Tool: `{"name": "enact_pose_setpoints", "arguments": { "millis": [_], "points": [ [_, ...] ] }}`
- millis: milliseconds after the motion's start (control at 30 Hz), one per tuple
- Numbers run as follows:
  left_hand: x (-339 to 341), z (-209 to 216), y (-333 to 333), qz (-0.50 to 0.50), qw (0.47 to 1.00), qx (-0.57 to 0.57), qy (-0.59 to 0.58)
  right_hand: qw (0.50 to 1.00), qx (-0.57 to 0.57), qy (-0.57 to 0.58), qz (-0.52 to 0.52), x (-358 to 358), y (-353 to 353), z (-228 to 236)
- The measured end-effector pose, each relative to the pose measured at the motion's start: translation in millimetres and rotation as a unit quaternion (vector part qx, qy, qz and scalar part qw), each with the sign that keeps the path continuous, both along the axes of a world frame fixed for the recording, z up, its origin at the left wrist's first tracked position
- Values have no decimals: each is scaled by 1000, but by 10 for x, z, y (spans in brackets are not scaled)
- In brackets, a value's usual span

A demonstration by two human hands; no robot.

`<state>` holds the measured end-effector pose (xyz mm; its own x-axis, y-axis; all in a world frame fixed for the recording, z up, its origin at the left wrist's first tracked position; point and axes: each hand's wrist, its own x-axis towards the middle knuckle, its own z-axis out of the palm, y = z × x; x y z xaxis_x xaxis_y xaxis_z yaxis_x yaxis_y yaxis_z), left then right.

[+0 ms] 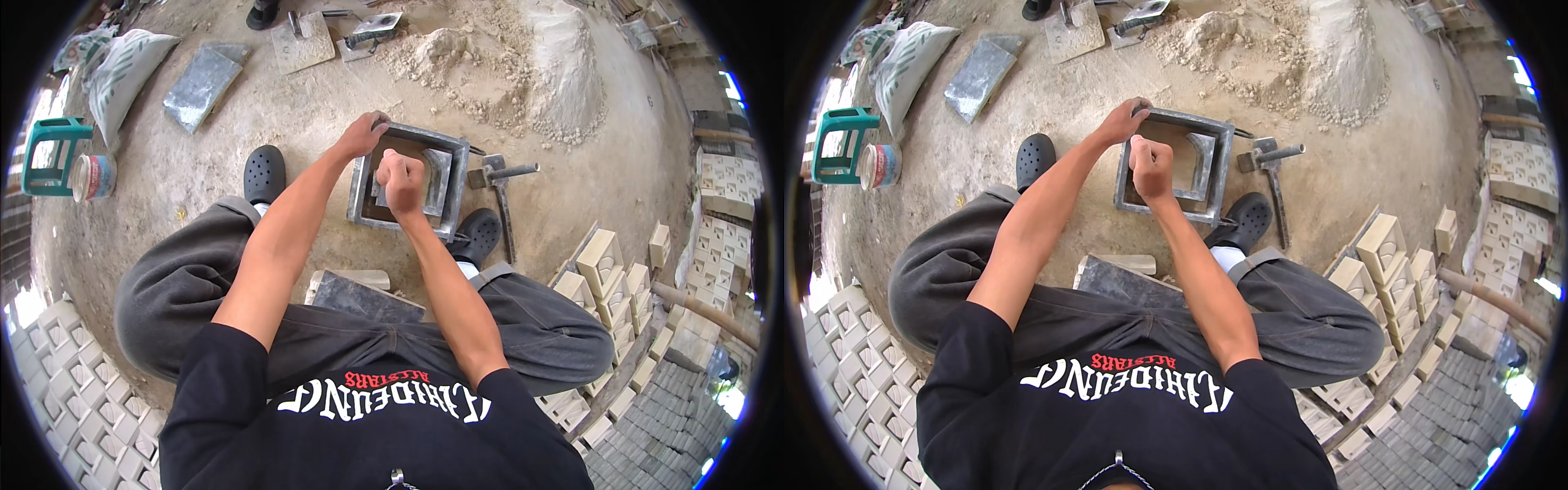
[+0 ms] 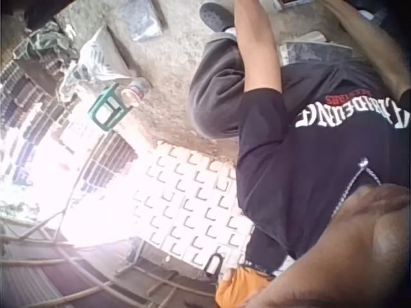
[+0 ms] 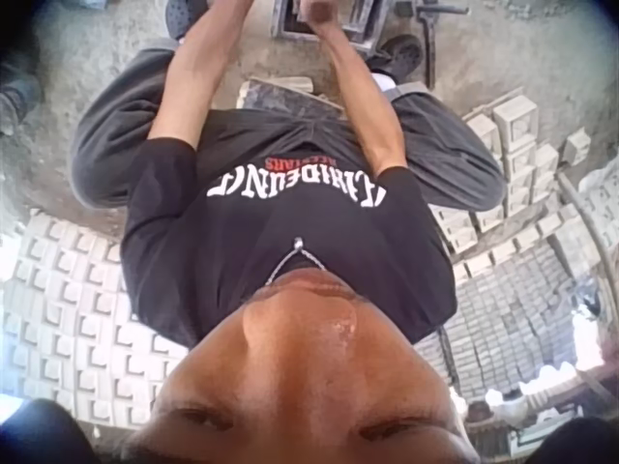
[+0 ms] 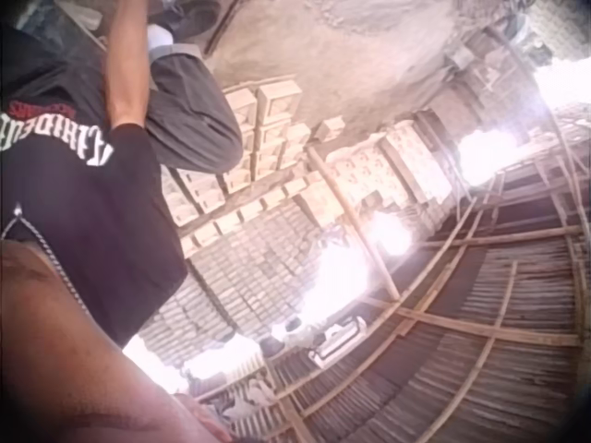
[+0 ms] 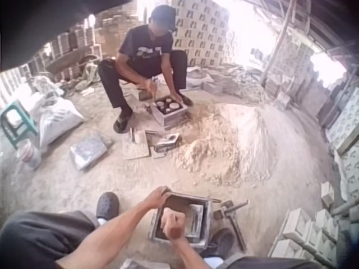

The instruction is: The person packs a mixture into a rectangular mold by hand and with a tool, then levels and compacts it.

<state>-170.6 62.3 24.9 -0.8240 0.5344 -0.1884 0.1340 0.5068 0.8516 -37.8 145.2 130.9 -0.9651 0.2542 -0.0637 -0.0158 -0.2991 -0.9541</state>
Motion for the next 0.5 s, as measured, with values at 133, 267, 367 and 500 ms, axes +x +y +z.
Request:
{"name": "enact_pose_setpoints", "arguments": {
  "millis": [133,267,367,500],
  "points": [
    [104,-128,-78,5,999,31,27,999,-3,47,-27,62,-86,26],
    [123,-184,-101,43,997,50,-48,996,89,11,-8,-22,-37,36],
    [169,-168,-121,47,997,38,-41,999,32,3,-12,71,-72,30],
    [422,-133,-85,92,994,37,-49,995,92,24,-26,172,-59,-26]
  ]
}}
